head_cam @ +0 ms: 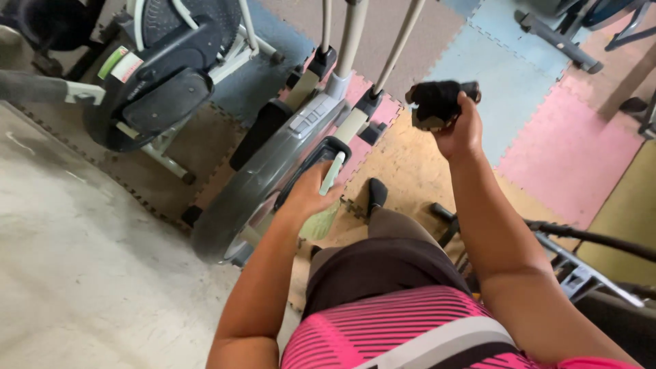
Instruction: Cleaning and wiping down an elliptical machine and other gym equipment with a spray bottle and cloth.
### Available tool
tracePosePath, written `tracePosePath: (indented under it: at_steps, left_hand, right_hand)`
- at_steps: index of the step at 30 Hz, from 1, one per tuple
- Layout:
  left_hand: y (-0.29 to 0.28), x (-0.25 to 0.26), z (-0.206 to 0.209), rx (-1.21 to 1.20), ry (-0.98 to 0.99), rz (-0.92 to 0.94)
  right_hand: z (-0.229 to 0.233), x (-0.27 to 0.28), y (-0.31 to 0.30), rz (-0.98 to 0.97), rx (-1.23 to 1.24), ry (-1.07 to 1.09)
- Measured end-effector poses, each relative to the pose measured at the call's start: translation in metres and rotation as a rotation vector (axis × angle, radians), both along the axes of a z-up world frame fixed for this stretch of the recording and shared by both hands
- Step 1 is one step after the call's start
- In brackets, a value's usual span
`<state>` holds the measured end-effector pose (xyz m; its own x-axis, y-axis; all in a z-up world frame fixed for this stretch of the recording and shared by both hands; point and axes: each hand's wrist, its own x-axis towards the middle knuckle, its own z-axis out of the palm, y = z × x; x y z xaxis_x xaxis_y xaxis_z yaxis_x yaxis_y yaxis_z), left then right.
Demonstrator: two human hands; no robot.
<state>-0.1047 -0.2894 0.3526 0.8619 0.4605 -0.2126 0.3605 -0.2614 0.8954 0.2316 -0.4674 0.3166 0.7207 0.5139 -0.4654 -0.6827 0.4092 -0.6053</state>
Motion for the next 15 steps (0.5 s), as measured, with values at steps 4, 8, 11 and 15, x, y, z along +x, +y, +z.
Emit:
tracePosePath:
  at_steps: [4,8,11,15]
  left_hand:
    - [0.005,0.066,0.011,0.046,-0.071,-0.027]
    - [0.005,0.117,0.024,0.054,-0.067,0.022]
    - [0.001,0.149,0.014,0.084,-0.184,0.069]
    - [-0.003,0.184,0.04,0.013,-0.126,0.076]
  right_hand:
    - [0.037,0.071,0.017,0.09,0.105,-0.182]
    - [0.059,0.137,0.046,0.177,0.192,-0.486]
    - [0.061,0.185,0.077,0.105,0.157,-0.627]
    - [0.049,0.223,0.142,0.068,-0.113,-1.027]
